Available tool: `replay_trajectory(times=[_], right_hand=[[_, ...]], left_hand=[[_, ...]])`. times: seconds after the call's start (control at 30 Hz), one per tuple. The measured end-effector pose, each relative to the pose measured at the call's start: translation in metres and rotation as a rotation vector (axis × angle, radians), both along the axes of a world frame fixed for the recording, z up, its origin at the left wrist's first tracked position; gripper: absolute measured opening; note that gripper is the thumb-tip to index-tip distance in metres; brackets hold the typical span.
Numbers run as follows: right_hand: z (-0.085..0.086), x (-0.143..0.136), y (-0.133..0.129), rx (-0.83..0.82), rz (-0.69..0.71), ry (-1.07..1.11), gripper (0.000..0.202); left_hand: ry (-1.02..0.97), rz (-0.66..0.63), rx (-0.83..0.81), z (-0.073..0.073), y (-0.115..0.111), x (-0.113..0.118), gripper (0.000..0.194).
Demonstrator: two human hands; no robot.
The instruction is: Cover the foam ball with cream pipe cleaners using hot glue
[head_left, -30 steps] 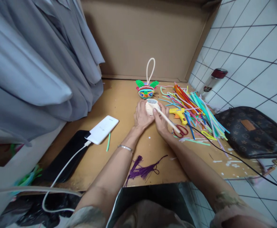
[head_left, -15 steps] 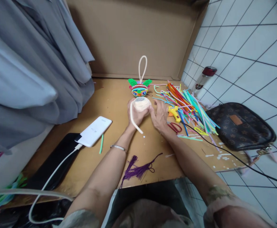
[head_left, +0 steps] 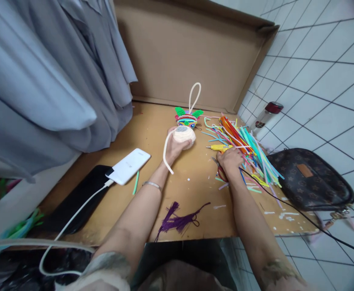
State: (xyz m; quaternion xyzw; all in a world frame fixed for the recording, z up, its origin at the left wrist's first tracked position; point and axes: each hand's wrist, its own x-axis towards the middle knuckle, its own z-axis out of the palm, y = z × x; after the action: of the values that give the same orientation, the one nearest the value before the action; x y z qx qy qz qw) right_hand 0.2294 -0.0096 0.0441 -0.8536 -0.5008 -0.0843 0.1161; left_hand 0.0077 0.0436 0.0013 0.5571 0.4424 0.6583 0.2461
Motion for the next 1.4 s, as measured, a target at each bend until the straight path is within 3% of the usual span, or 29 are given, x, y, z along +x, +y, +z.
replay_trajectory(times=[0.13,0.27,0.4,0.53,0.67,0.87,1.17,1.4], right_hand=[[-0.004,0.004,0.0,0.02,0.027,0.025,0.056],[-0.004,0.009,0.004,0.271,0.043,0.134,0.049],[0.01,0.005,0.023,0.537,0.063,0.19,0.043],[0.024,-0.009,0.042,0.644,0.224,0.21,0.034],[0.018,-0.022,0.038,0.643,0.349,0.233,0.029],[0.002,-0.02,0.023,0.582,0.364,0.236,0.031],[0.005,-0.024,0.021,0.526,0.414,0.263,0.033],[0.008,-0.022,0.018,0.536,0.396,0.249,0.035]], left_hand=[[0.039,-0.077,0.002,0.0,-0.002,0.004,0.068],[0.08,-0.181,0.017,-0.001,-0.002,0.005,0.072],[0.133,-0.195,0.033,-0.001,-0.002,0.006,0.071],[0.146,-0.199,0.05,-0.002,-0.003,0.008,0.07],[0.17,-0.251,0.061,-0.003,-0.005,0.009,0.076],[0.229,-0.254,0.131,-0.005,-0.008,0.014,0.081],[0.389,-0.183,0.162,-0.002,-0.01,0.012,0.085],[0.367,-0.273,0.117,0.003,-0.013,0.008,0.081]])
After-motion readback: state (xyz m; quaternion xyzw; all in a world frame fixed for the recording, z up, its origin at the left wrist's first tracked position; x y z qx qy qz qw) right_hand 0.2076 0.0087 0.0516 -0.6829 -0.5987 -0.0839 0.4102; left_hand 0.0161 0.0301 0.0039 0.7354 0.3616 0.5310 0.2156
